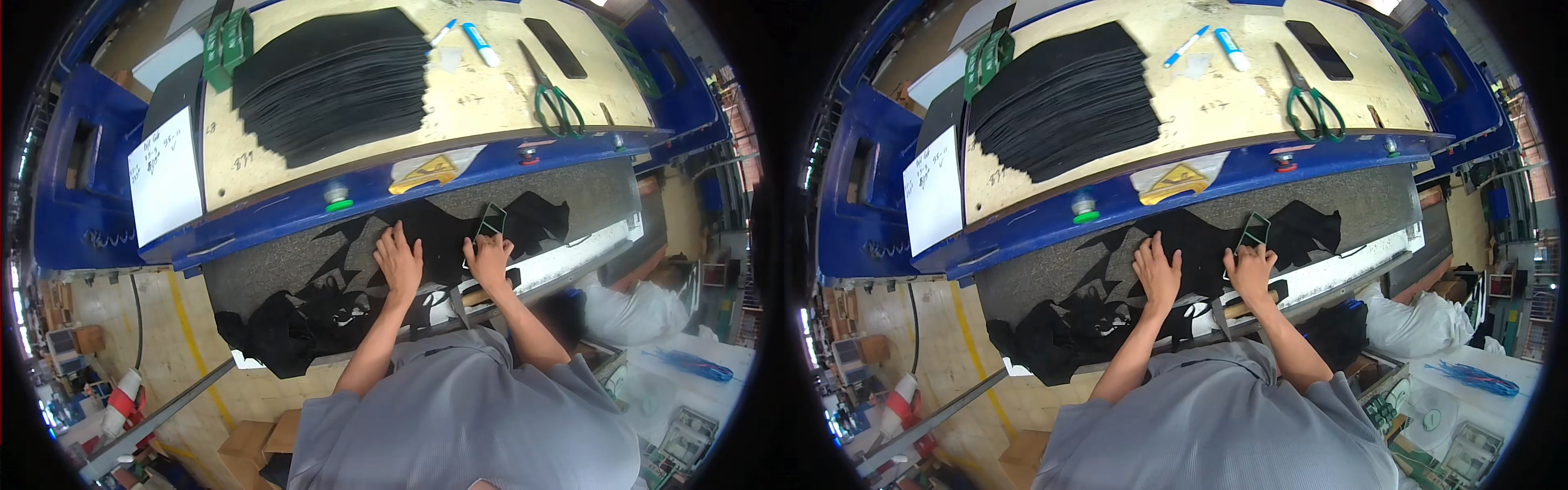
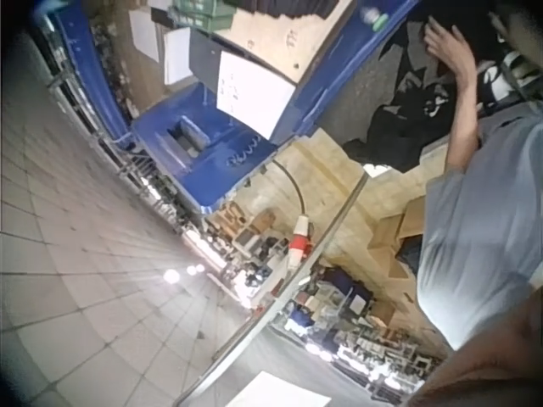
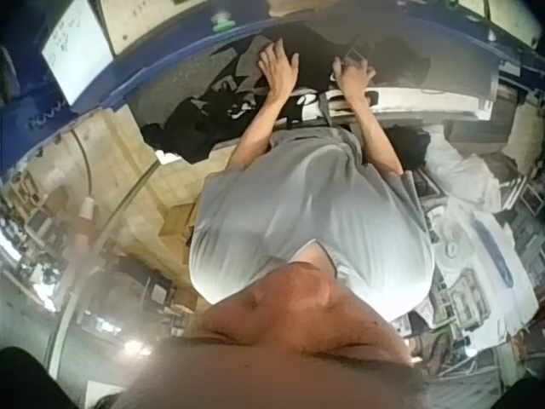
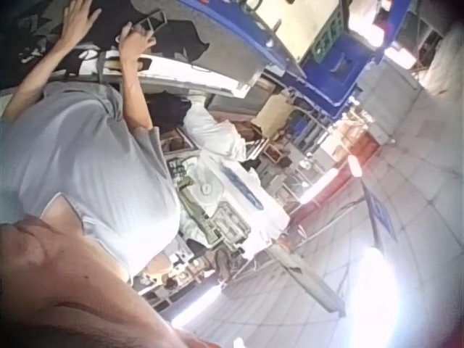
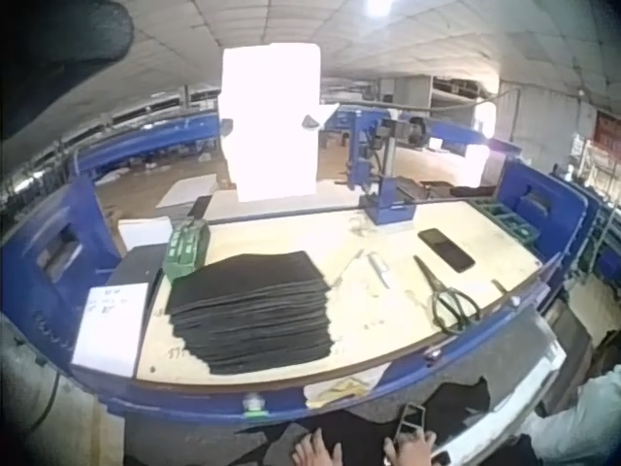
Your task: Cutting out footwear patterns from black fabric using a stencil and scissors.
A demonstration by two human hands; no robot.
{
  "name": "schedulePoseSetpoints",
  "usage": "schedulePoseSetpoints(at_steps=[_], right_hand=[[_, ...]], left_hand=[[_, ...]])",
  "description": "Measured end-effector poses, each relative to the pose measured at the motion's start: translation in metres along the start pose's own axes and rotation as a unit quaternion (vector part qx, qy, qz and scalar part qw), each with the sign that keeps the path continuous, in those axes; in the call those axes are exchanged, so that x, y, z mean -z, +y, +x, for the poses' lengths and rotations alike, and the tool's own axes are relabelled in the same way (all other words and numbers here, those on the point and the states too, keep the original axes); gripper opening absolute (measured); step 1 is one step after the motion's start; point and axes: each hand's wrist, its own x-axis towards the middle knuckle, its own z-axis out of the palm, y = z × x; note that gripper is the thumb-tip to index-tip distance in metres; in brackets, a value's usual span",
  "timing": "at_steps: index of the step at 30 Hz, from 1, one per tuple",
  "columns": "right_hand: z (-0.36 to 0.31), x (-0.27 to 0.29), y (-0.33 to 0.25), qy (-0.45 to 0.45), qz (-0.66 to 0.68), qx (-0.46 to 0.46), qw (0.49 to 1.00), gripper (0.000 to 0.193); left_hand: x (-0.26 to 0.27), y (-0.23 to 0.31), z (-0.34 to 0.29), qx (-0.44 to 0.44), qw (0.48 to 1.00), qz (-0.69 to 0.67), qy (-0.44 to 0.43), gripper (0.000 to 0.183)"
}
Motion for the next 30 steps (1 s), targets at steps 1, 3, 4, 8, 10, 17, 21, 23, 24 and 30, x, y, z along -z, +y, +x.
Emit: schedulePoseSetpoints(at_steps=[1,3,4,8,10,17,21,23,24,30], right_hand=[[0.000,-0.001,0.002,0.003,0.007,-0.003,1.000,0.034],[0.000,-0.001,0.007,0.008,0.024,0.009,1.000,0.036],[0.000,-0.001,0.009,0.002,0.035,0.013,0.999,0.038],[-0.006,0.006,0.019,-0.064,0.103,0.008,0.993,0.040],[-0.006,0.008,0.028,-0.083,0.137,0.016,0.987,0.040],[0.012,0.029,0.061,-0.191,0.216,0.070,0.955,0.044],[0.035,0.074,0.040,-0.153,0.235,0.136,0.950,0.048],[0.038,0.088,0.026,-0.217,0.394,0.137,0.882,0.052],[0.040,0.090,0.018,-0.338,0.474,0.088,0.809,0.053],[0.010,0.080,-0.021,-0.522,0.630,-0.013,0.575,0.029]], left_hand=[[-0.003,0.002,0.005,-0.005,1.000,0.007,0.001,0.057],[-0.008,0.007,0.016,0.091,0.995,-0.005,-0.030,0.056],[-0.009,0.009,0.020,0.102,0.995,-0.020,-0.005,0.051],[-0.015,0.010,0.029,0.121,0.992,-0.019,-0.043,0.035],[-0.013,0.006,0.032,0.108,0.991,-0.056,-0.049,0.031],[0.056,0.003,0.013,0.295,0.903,-0.279,0.143,0.045],[0.082,0.017,-0.034,0.085,0.971,-0.212,0.074,0.059],[0.081,0.056,-0.049,0.086,0.946,-0.310,-0.047,0.068],[0.085,0.081,-0.053,0.153,0.888,-0.429,-0.066,0.071],[0.078,0.114,-0.047,0.179,0.781,-0.589,0.104,0.079]])
